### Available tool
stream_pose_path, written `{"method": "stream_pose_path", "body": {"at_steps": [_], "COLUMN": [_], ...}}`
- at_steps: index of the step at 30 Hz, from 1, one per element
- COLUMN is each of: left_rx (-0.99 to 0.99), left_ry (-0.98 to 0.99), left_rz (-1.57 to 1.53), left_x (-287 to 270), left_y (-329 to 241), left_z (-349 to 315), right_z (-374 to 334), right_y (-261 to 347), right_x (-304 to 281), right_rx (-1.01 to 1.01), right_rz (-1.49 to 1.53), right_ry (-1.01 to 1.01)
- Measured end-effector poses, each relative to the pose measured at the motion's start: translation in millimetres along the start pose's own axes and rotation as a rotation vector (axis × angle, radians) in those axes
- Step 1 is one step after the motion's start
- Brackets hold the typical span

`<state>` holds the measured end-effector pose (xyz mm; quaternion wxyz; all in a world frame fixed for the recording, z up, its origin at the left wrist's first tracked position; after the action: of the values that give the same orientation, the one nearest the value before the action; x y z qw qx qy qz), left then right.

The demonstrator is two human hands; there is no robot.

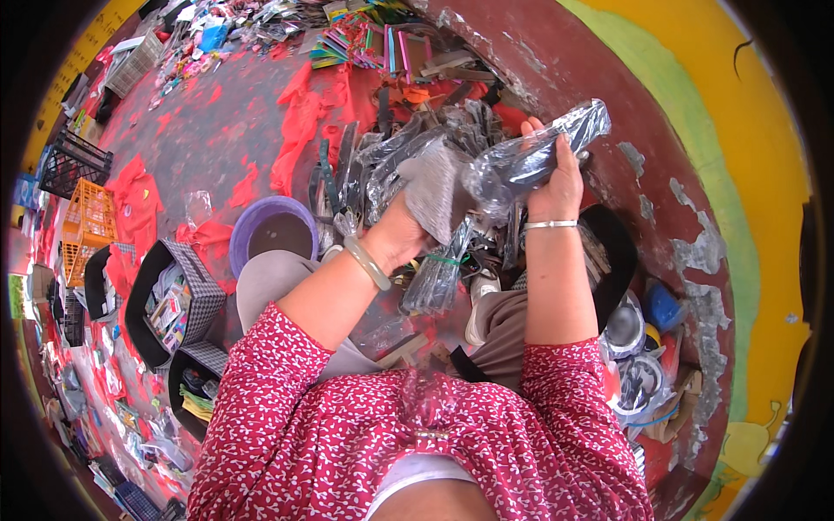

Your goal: The person picks up plastic-wrapped straps from a pile on the floor, wipes them with a cloth dipped in a bucket of liquid, and places them into a black bin.

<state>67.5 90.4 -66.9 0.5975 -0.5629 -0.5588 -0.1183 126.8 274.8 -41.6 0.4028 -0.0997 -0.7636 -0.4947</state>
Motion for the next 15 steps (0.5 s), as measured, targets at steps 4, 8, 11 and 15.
{"method": "stream_pose_path", "body": {"at_steps": [4,8,11,15], "left_rx": [0.047,0.159,0.292,0.367], "left_ry": [-0.069,-0.197,-0.248,-0.294], "left_rz": [0.099,-0.061,-0.068,-0.093], "left_x": [2,-5,-12,-14], "left_y": [13,7,0,-9], "left_z": [4,15,18,17], "right_z": [-14,-23,-23,-24], "right_y": [-22,-32,-35,-40], "right_x": [13,18,17,16], "right_rx": [0.004,0.167,0.245,0.273], "right_rz": [0.045,0.032,-0.022,0.006], "right_ry": [0.043,0.052,0.111,0.087]}}
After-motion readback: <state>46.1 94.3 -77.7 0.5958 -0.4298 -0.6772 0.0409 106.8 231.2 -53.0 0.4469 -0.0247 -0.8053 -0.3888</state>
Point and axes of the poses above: each hand's wrist, its own z-axis towards the middle knuckle, its own x-axis out of the palm, y = z × x, the point moved 3 cm from there along z, towards the middle knuckle, and after that the axes turned 10 degrees about -y, right-handed, at the moved point
